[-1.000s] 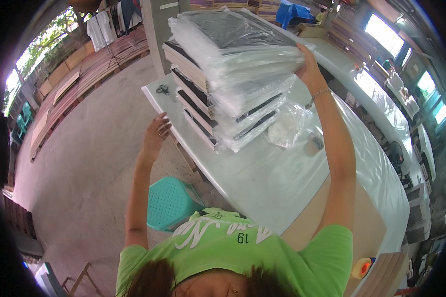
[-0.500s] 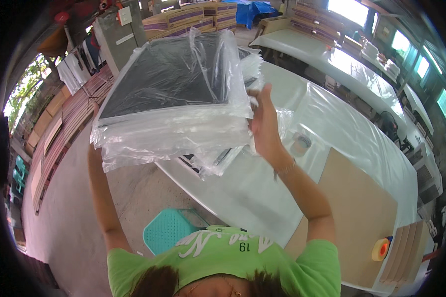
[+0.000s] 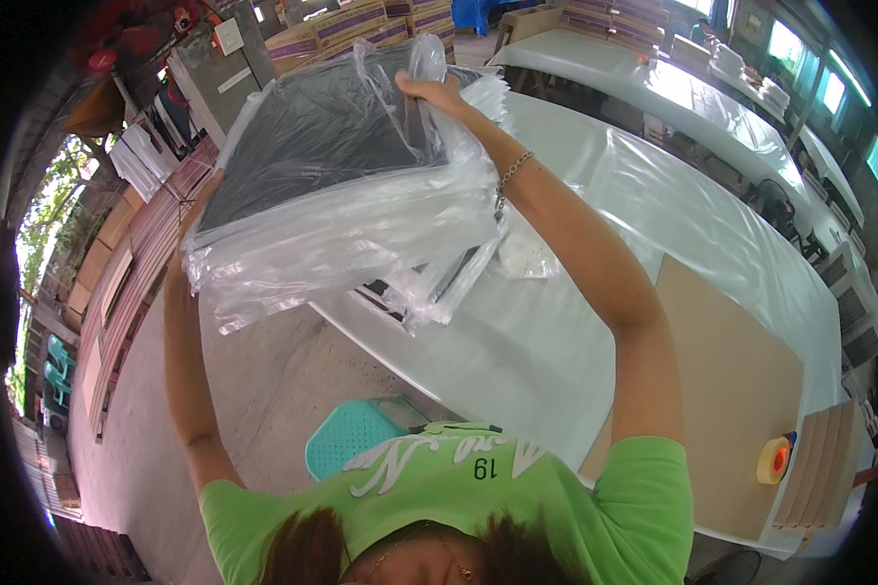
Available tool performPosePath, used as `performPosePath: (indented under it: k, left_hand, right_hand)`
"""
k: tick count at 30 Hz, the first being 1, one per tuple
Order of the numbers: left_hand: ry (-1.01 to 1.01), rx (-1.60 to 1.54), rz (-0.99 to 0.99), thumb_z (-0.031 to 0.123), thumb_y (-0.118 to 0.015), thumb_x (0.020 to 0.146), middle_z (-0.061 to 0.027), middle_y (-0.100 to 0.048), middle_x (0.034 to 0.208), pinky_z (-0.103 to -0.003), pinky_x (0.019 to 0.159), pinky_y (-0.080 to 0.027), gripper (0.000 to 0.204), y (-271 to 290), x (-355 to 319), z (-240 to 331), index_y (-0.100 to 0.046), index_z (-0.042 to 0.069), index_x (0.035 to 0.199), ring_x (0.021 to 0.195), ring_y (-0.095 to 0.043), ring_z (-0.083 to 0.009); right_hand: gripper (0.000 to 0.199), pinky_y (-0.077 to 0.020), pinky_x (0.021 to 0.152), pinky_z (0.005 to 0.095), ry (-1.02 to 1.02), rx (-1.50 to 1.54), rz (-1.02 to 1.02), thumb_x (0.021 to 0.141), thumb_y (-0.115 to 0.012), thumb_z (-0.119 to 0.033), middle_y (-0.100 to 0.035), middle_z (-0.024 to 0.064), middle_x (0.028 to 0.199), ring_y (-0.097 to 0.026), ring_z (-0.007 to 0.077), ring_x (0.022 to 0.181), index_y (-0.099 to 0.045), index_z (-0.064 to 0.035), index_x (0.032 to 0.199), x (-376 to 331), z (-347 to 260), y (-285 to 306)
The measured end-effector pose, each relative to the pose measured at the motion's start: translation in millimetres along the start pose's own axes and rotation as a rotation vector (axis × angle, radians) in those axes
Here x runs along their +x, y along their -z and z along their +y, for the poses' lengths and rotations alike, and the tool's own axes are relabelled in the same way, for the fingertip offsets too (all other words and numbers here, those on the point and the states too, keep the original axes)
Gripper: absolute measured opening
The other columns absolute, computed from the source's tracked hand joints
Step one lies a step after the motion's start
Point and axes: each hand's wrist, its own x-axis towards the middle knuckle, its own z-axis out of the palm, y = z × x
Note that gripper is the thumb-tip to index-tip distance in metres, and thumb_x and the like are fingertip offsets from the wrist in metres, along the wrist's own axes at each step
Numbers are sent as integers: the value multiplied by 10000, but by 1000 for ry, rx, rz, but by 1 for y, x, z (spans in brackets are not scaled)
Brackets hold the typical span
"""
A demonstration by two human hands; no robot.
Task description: The person folds a large brown paper sheet on a table, creases the edges by hand, and applies clear tape using a hand-held dispenser to secure the paper into a rectangular package. They then pick up a stack of plastic-wrapped items.
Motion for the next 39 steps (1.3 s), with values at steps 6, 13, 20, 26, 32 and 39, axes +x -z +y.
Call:
performPosePath:
  k: [6,13,20,26,32,39]
  left_hand:
    - [141,27,100,362,-551,966,-143,-459,1432,-347,1036,-437,569,-15,-69,24,-454,30,1418,1265,-503,-247]
    - [424,-468,180,362,-635,926,-124,-624,1183,-300,884,-509,593,-58,-63,94,-492,-32,1346,1000,-635,-195]
    - [392,-354,68,373,-646,916,-127,-620,1188,-304,886,-509,612,-61,-6,89,-489,-33,1346,1007,-632,-199]
    - [454,-245,-3,382,-655,908,-129,-616,1192,-307,887,-509,627,-74,-23,105,-487,-33,1347,1013,-630,-202]
    - [537,-208,-58,392,-664,900,-132,-612,1196,-310,887,-509,643,-111,-53,129,-484,-33,1348,1018,-627,-205]
    - [608,-241,-115,403,-675,891,-135,-608,1201,-314,889,-509,662,-175,-92,140,-481,-34,1349,1025,-624,-209]
  right_hand:
    - [889,-528,773,335,-96,277,-289,785,-708,-582,-605,170,1115,-640,213,939,-438,66,1329,-87,-66,0]
    - [627,-518,756,242,-223,354,-367,902,-562,-591,-665,103,1061,-660,131,856,-660,-13,1124,-135,-71,32]
    - [614,-511,890,233,208,276,-217,940,-535,-536,-662,141,1121,-667,151,991,-597,-14,1257,-148,-48,28]
    - [428,-536,859,275,-346,842,-308,878,-695,-368,-697,97,1030,-673,155,911,-641,-25,1128,-209,-97,24]
    - [490,-568,781,259,-324,758,-230,893,-654,-468,-688,93,1046,-688,130,836,-657,-19,1090,-241,-71,20]
    - [585,-566,769,273,-386,851,-89,869,-687,-425,-669,159,1077,-688,169,835,-606,53,1195,-314,-36,67]
